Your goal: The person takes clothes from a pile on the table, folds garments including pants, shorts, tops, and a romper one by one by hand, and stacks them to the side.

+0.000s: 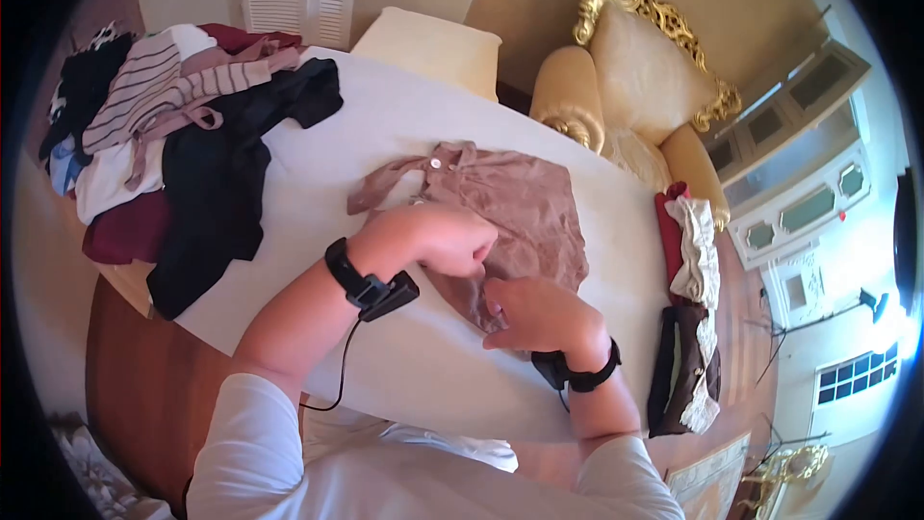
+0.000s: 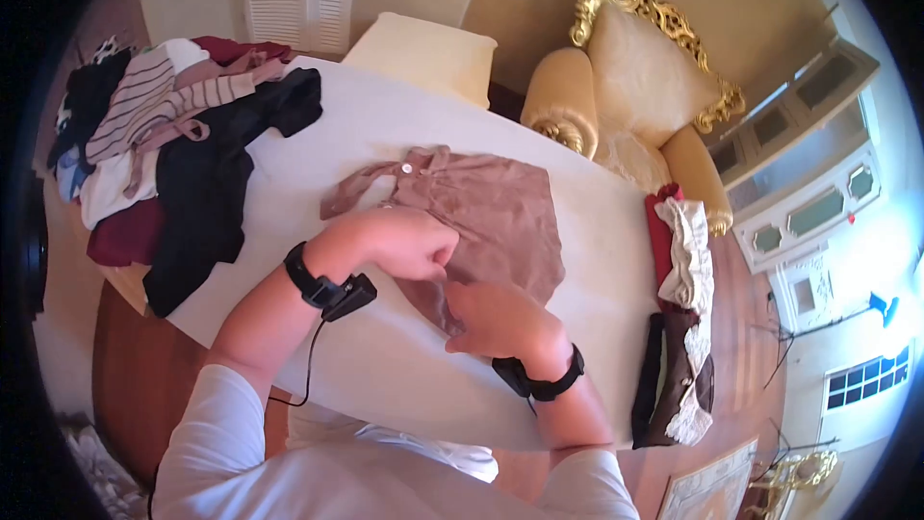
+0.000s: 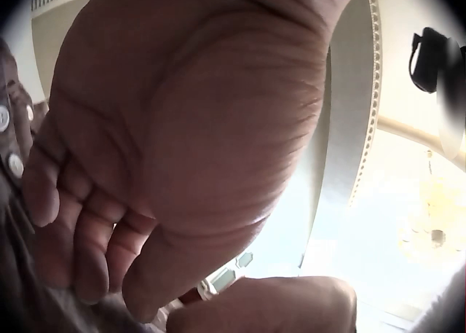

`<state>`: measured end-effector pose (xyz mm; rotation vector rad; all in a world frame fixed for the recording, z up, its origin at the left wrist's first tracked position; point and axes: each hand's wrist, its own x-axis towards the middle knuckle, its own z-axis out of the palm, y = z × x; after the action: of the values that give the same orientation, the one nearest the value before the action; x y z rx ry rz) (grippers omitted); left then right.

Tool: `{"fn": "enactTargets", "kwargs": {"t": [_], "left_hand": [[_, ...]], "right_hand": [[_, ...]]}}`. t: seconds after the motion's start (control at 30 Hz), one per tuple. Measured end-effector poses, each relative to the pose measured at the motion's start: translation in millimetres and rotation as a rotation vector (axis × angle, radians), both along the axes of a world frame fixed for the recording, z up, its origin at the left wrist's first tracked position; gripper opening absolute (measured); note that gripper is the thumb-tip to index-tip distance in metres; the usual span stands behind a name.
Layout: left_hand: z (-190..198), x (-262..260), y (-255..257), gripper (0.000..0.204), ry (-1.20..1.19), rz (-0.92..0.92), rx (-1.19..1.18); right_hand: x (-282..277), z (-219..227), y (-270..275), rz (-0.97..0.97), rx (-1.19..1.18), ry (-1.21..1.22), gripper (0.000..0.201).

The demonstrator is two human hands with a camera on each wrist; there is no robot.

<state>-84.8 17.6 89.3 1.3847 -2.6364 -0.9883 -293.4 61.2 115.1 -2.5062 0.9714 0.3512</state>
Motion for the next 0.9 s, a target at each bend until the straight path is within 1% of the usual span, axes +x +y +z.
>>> {"fn": "enactTargets", "kwargs": {"t": [0.03, 0.07, 0.13, 0.17, 0.2, 0.23, 0.27, 0.3, 0.33, 0.4, 0.43, 0.47, 0.53, 0.57, 0.6, 0.63, 0.67, 0.7, 0.73, 0.77, 0.8, 0.83, 0.87, 0.9], "left_hand": [[-10, -8, 3, 0.020, 0.058, -0.080, -0.036], [-18, -16, 8, 0.020, 0.047, -0.105, -0.022], [-20, -30, 18, 0.022, 0.235, -0.153, -0.058], [-15, -39, 23, 0.028, 0.150, -0.174, -0.075], [-19, -48, 29, 0.028, 0.141, -0.197, -0.067], [-24, -56, 37, 0.032, 0.205, -0.194, -0.152], [-30, -63, 45, 0.036, 0.272, -0.185, -0.238], [-36, -70, 52, 0.041, 0.336, -0.241, -0.352], [-40, -75, 58, 0.041, 0.334, -0.243, -0.349], [-45, -84, 65, 0.038, 0.344, -0.248, -0.495], [-47, -87, 67, 0.032, 0.325, -0.217, -0.496], [-53, -88, 65, 0.032, 0.325, -0.216, -0.494], [-62, -87, 59, 0.024, 0.378, -0.180, -0.425], [-66, -85, 54, 0.024, 0.379, -0.176, -0.429], [-64, -82, 48, 0.021, 0.431, -0.173, -0.321], [-62, -79, 43, 0.019, 0.483, -0.170, -0.211], [-60, -77, 38, 0.019, 0.486, -0.159, -0.213], [-53, -74, 34, 0.019, 0.513, -0.063, -0.021], [-50, -72, 31, 0.020, 0.535, 0.029, 0.170], [-63, -70, 26, 0.021, 0.644, 0.053, 0.181], [-59, -68, 23, 0.021, 0.644, 0.052, 0.175], [-52, -65, 19, 0.020, 0.731, 0.179, 0.374], [-48, -63, 17, 0.019, 0.813, 0.309, 0.576], [-52, -62, 11, 0.020, 0.969, 0.276, 0.501]], "right_hand": [[-6, 0, 3, -0.025, 0.017, -0.010, 0.035], [-11, 5, 3, -0.021, 0.000, -0.058, 0.032], [-21, 18, -3, -0.042, -0.023, -0.120, 0.030], [-31, 23, -6, -0.099, -0.074, -0.191, 0.026], [-41, 27, -9, -0.156, -0.127, -0.260, 0.023], [-49, 31, -12, -0.178, -0.124, -0.269, 0.023], [-57, 36, -16, -0.205, -0.160, -0.337, 0.019], [-63, 39, -20, -0.224, -0.196, -0.401, 0.016], [-65, 43, -22, -0.227, -0.193, -0.403, 0.016], [-69, 47, -25, -0.305, -0.221, -0.382, 0.011], [-72, 46, -27, -0.303, -0.216, -0.380, 0.011], [-74, 45, -29, -0.312, -0.220, -0.377, 0.012], [-80, 43, -34, -0.319, -0.230, -0.376, 0.013], [-82, 41, -37, -0.297, -0.231, -0.378, 0.017], [-82, 38, -39, -0.271, -0.230, -0.379, 0.022], [-81, 36, -41, -0.261, -0.228, -0.376, 0.022], [-80, 34, -43, -0.264, -0.177, -0.381, 0.024], [-79, 32, -45, -0.269, -0.125, -0.387, 0.026], [-78, 29, -48, -0.264, -0.126, -0.386, 0.026], [-77, 26, -51, -0.262, -0.070, -0.381, 0.031], [-77, 23, -55, -0.261, -0.015, -0.375, 0.035], [-76, 22, -58, -0.258, -0.019, -0.375, 0.035], [-76, 20, -61, -0.272, 0.036, -0.362, 0.040], [-75, 18, -65, -0.286, 0.093, -0.349, 0.045]]}}
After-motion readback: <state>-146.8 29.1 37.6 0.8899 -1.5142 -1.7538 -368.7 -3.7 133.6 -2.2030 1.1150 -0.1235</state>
